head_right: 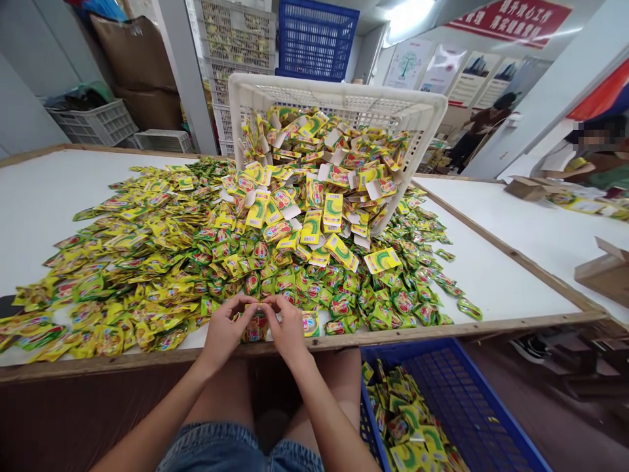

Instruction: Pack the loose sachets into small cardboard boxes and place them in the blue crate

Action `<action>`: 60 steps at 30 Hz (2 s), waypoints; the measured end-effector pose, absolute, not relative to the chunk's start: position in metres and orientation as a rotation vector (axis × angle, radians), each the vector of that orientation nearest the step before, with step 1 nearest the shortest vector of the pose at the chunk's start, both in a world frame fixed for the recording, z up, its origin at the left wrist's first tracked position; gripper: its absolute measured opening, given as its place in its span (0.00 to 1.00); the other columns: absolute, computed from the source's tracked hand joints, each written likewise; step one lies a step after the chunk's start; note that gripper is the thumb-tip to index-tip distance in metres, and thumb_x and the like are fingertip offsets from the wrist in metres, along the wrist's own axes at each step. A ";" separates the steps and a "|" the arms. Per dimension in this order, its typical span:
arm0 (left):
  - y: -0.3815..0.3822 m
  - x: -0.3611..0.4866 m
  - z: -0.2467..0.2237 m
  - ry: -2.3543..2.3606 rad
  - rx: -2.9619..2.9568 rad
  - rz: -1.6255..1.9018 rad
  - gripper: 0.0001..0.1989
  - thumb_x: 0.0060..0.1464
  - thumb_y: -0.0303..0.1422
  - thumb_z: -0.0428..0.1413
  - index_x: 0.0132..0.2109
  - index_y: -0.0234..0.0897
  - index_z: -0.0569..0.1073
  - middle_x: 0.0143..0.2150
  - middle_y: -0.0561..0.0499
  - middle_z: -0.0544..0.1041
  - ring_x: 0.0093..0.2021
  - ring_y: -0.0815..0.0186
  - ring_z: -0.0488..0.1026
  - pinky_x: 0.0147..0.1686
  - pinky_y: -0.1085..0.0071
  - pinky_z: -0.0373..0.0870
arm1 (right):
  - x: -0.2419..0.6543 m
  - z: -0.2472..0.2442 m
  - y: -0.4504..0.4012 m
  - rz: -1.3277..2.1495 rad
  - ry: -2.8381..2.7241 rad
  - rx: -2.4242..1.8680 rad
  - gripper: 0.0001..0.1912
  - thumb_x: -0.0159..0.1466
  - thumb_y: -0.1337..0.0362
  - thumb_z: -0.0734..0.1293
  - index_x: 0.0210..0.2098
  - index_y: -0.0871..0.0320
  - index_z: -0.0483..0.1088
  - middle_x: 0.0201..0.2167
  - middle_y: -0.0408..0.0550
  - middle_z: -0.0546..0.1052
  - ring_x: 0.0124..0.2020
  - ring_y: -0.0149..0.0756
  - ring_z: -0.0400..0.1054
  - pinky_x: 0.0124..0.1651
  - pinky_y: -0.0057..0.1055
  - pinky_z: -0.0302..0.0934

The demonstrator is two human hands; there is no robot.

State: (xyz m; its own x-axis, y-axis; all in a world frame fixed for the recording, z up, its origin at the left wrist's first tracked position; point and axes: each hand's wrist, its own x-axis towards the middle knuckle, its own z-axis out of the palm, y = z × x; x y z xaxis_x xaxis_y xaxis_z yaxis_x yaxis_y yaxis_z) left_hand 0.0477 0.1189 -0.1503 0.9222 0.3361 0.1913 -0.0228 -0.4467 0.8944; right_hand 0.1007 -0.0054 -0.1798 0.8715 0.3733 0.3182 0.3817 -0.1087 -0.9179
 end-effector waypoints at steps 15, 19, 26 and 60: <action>0.126 0.035 -0.175 0.144 1.828 0.422 0.07 0.51 0.33 0.56 0.38 0.38 0.76 0.39 0.47 0.77 0.42 0.62 0.72 0.45 0.66 0.67 | 0.083 -0.193 -0.005 -0.075 -0.558 -1.626 0.08 0.63 0.66 0.60 0.34 0.56 0.71 0.32 0.47 0.74 0.37 0.36 0.67 0.42 0.32 0.60; 0.123 0.030 -0.163 0.156 1.698 0.424 0.16 0.56 0.37 0.51 0.51 0.39 0.67 0.44 0.46 0.75 0.43 0.61 0.72 0.44 0.65 0.67 | 0.079 -0.170 -0.079 -0.332 -0.257 -1.728 0.09 0.63 0.63 0.59 0.38 0.56 0.70 0.35 0.48 0.74 0.37 0.37 0.68 0.41 0.33 0.61; 0.087 0.057 -0.179 0.226 2.493 0.223 0.12 0.51 0.41 0.55 0.31 0.37 0.74 0.32 0.47 0.72 0.38 0.58 0.67 0.41 0.61 0.61 | 0.070 -0.165 -0.226 -0.283 0.045 -2.362 0.19 0.56 0.48 0.61 0.35 0.56 0.72 0.34 0.49 0.75 0.36 0.42 0.68 0.40 0.36 0.59; 0.194 0.004 -0.113 0.575 1.272 0.526 0.21 0.43 0.37 0.61 0.43 0.29 0.72 0.27 0.49 0.77 0.27 0.63 0.76 0.29 0.70 0.72 | 0.081 -0.181 0.077 0.233 -0.873 -2.187 0.07 0.53 0.75 0.66 0.32 0.60 0.67 0.37 0.58 0.71 0.43 0.47 0.63 0.45 0.41 0.58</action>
